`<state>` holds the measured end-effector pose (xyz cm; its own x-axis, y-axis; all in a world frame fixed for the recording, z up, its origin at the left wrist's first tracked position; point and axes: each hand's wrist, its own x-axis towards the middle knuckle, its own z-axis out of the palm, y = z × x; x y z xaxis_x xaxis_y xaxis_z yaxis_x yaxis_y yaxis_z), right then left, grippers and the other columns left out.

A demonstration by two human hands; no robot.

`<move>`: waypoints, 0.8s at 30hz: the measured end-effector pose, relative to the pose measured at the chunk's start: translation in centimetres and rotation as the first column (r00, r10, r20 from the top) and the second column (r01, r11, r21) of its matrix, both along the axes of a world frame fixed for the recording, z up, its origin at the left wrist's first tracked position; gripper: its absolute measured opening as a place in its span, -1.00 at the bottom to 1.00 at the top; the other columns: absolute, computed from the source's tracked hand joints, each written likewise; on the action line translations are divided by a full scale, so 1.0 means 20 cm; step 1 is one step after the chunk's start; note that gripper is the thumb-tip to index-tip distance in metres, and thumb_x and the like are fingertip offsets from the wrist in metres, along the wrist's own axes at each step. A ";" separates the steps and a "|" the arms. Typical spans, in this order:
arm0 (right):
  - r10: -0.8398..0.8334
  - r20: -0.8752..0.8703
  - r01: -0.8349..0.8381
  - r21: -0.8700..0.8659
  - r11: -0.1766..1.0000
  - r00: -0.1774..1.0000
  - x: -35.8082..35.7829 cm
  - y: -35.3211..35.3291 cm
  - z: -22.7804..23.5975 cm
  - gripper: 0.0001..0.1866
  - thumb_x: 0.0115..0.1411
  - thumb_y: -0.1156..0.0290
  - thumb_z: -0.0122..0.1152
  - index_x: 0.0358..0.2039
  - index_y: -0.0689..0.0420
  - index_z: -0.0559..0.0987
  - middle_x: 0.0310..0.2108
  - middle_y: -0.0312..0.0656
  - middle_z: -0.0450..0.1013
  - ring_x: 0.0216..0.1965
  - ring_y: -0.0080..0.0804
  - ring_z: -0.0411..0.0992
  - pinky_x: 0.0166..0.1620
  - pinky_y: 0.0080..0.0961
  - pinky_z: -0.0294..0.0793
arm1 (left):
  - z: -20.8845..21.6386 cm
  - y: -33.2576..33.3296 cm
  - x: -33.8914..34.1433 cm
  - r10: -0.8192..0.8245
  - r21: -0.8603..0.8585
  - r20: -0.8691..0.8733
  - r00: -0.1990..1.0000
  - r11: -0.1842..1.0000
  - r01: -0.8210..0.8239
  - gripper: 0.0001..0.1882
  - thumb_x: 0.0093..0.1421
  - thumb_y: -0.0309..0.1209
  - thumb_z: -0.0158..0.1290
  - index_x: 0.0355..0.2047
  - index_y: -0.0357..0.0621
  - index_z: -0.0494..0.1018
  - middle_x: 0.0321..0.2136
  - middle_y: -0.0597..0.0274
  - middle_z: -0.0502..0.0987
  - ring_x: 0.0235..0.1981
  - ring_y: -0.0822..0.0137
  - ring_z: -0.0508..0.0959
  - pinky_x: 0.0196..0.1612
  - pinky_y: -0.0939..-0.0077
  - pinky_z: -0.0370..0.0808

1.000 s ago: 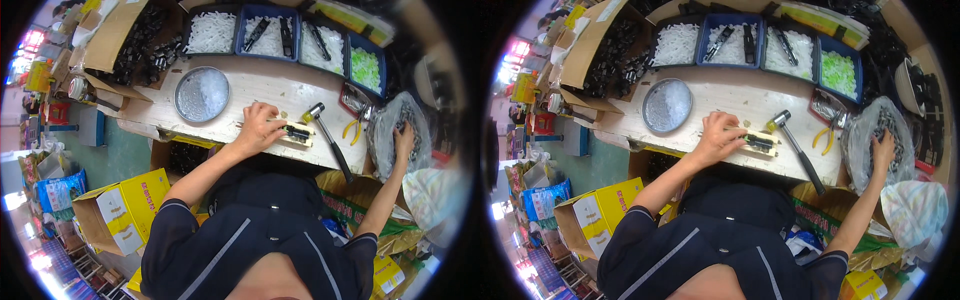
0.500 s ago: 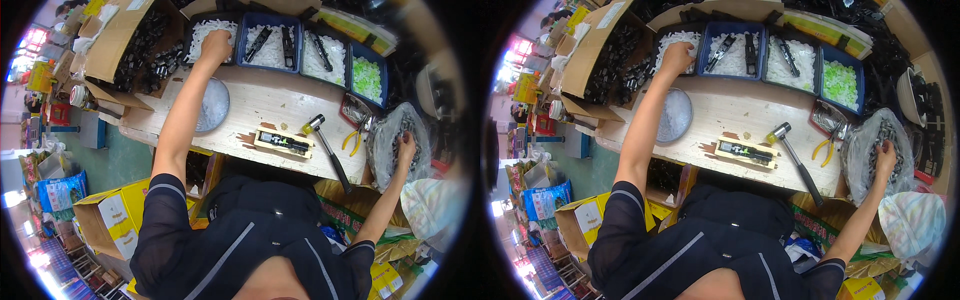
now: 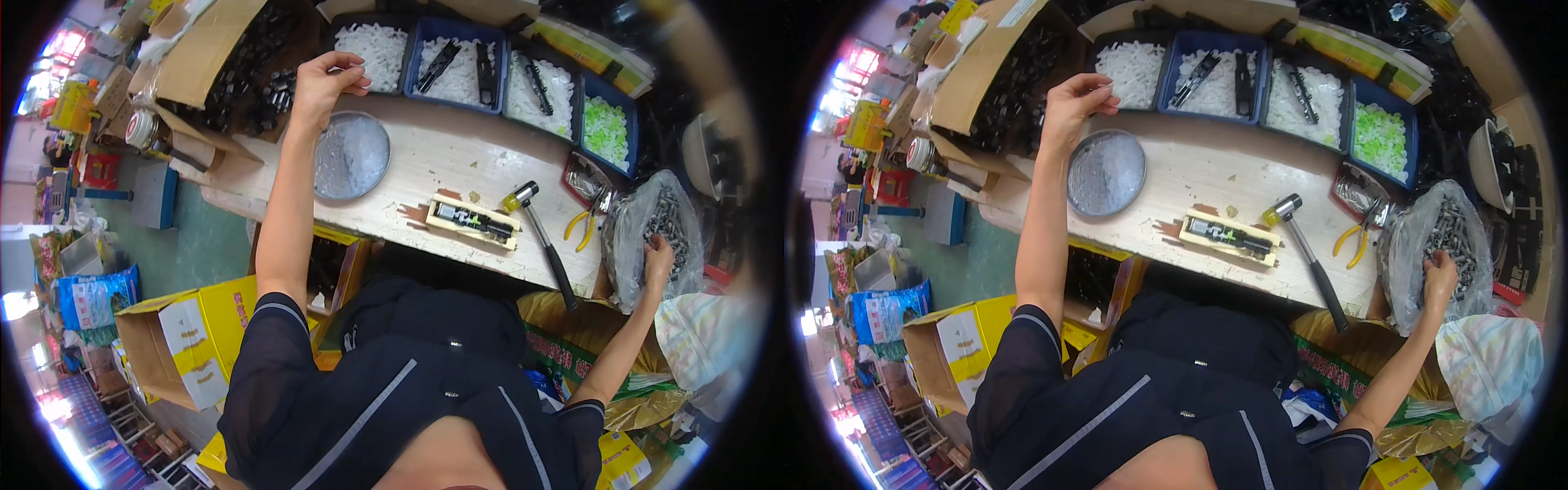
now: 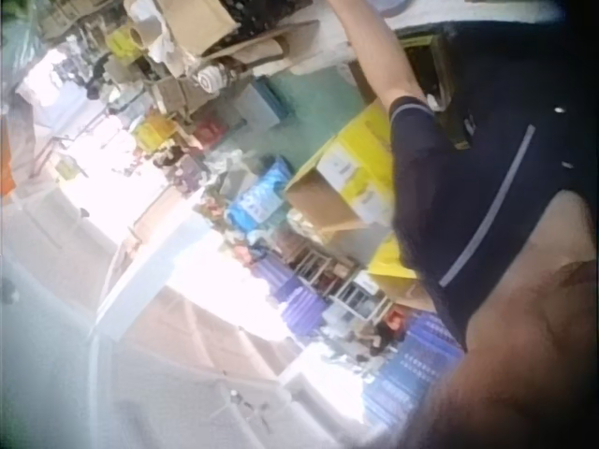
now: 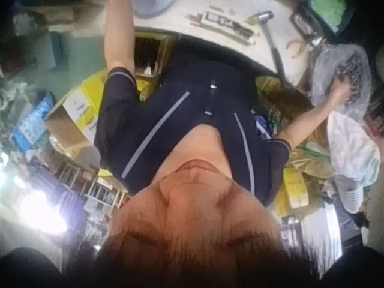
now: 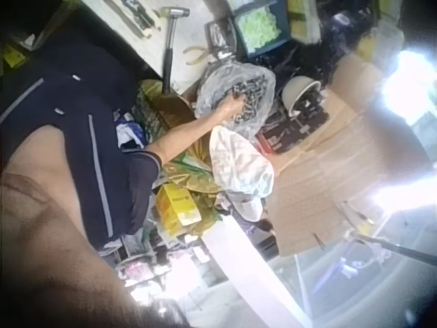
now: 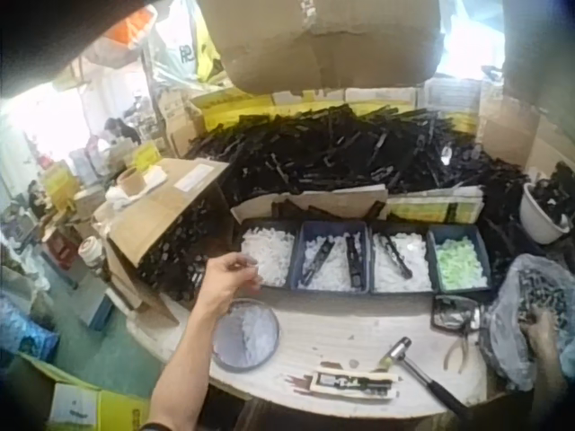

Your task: Assemble small plastic components using a wooden jig and a hammer.

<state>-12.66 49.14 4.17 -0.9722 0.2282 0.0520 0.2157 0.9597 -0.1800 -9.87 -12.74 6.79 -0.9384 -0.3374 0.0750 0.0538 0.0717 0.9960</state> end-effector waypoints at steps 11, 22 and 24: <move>0.083 -0.059 -0.052 0.410 0.911 0.995 -0.03 0.08 -0.01 -0.83 0.00 0.52 -0.04 -0.39 0.19 0.50 -0.31 0.07 0.38 -0.24 0.06 0.38 -0.22 -0.16 0.35 | -0.27 -0.01 0.47 0.267 -0.484 -0.007 0.964 0.843 -0.237 -0.88 -0.11 -0.60 0.12 -0.48 -0.29 0.50 -0.57 0.21 0.51 -0.56 0.45 0.48 -0.46 0.62 0.40; 0.102 -0.347 -0.139 -0.084 0.987 0.932 0.00 0.17 0.05 -0.78 0.15 0.46 -0.02 -0.18 0.19 0.47 -0.28 -0.12 0.42 -0.29 -0.31 0.38 -0.24 -0.44 0.37 | -0.31 -0.02 0.36 0.201 -0.707 -0.117 0.972 0.670 -0.224 -0.90 -0.16 -0.64 0.03 -0.55 -0.28 0.46 -0.56 0.03 0.47 -0.50 0.07 0.49 -0.43 0.32 0.40; 0.034 -0.369 -0.204 -0.433 0.878 0.929 0.04 0.04 0.11 -0.70 0.24 0.38 -0.07 -0.07 0.24 0.41 -0.23 -0.28 0.37 -0.30 -0.61 0.31 -0.22 -0.68 0.33 | -0.33 -0.02 0.37 0.166 -0.756 -0.050 0.985 0.638 -0.146 -0.90 -0.16 -0.63 0.03 -0.54 -0.30 0.45 -0.55 0.03 0.48 -0.47 0.07 0.49 -0.42 0.33 0.40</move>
<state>-11.96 49.99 6.32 -0.9336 0.1918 0.3027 -0.0515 0.7641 -0.6430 -2.50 -13.04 0.14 -0.8819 -0.3149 0.3509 -0.0512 0.8038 0.5927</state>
